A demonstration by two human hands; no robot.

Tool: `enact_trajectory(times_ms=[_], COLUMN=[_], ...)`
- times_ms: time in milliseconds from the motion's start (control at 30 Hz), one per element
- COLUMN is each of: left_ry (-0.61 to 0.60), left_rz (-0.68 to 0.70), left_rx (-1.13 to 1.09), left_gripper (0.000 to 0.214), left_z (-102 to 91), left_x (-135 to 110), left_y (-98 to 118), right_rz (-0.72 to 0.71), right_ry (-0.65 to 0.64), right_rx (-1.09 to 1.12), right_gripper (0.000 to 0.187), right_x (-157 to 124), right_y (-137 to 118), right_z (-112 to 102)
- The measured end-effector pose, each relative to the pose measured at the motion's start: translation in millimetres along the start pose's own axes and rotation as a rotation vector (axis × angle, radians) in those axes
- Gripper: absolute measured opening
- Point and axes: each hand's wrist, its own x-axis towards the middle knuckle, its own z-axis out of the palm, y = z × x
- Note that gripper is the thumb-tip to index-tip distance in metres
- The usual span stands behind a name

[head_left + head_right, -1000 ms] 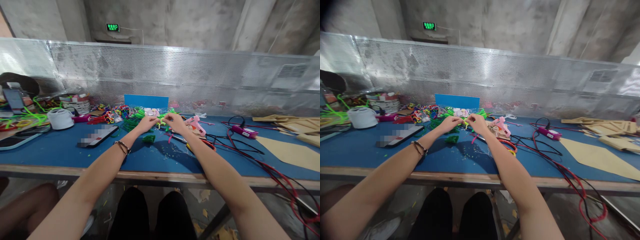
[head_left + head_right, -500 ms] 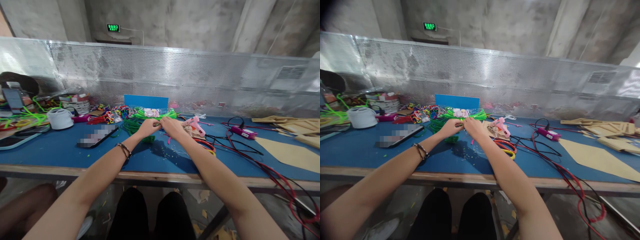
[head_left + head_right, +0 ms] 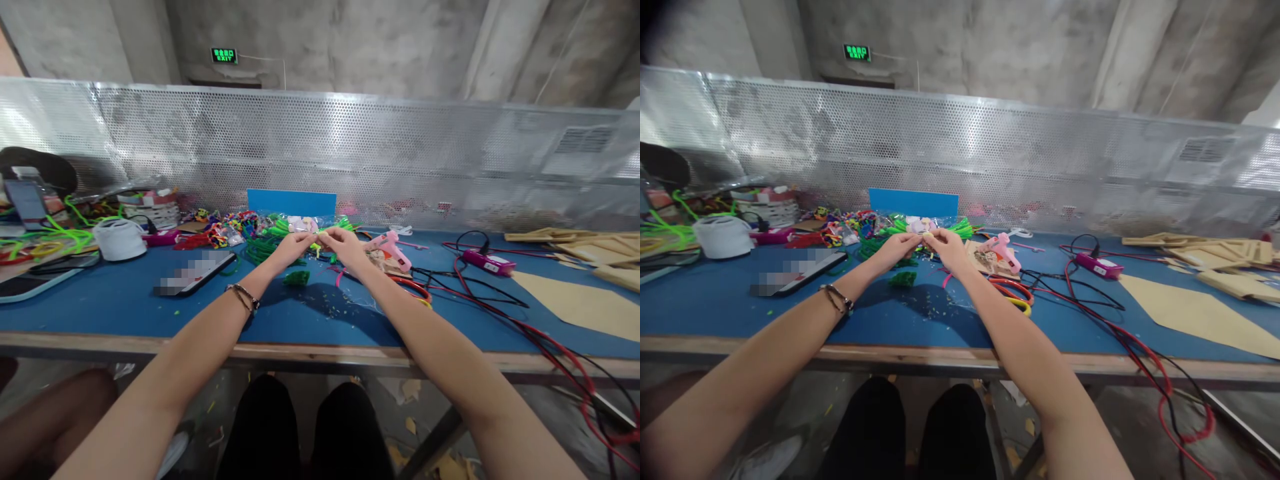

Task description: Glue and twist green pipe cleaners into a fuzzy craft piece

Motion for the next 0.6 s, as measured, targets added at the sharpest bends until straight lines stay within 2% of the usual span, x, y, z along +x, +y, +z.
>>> enact_trajectory(times_ms=[133, 233, 367, 600], left_ry=[-0.006, 0.001, 0.010, 0.035], left_rz=[0.004, 0.022, 0.026, 0.045], left_rx=[0.093, 0.200, 0.229, 0.205], left_gripper=[0.033, 0.031, 0.028, 0.025], left_z=[-2.2, -5.6, -11.6, -12.4], left_x=[0.0, -0.5, -0.1, -0.8], left_y=[0.9, 4.0, 7.3, 8.1], right_rz=[-0.044, -0.051, -0.046, -0.129], right_ry=[0.055, 0.066, 0.071, -0.038], right_rx=[-0.280, -0.371, -0.493, -0.778], right_gripper=[0.014, 0.014, 0.014, 0.012], right_x=[0.7, 1.6, 3.2, 0.1], right_y=[-1.9, -3.0, -5.0, -11.6], right_z=[-6.0, -12.1, -19.4, -22.5])
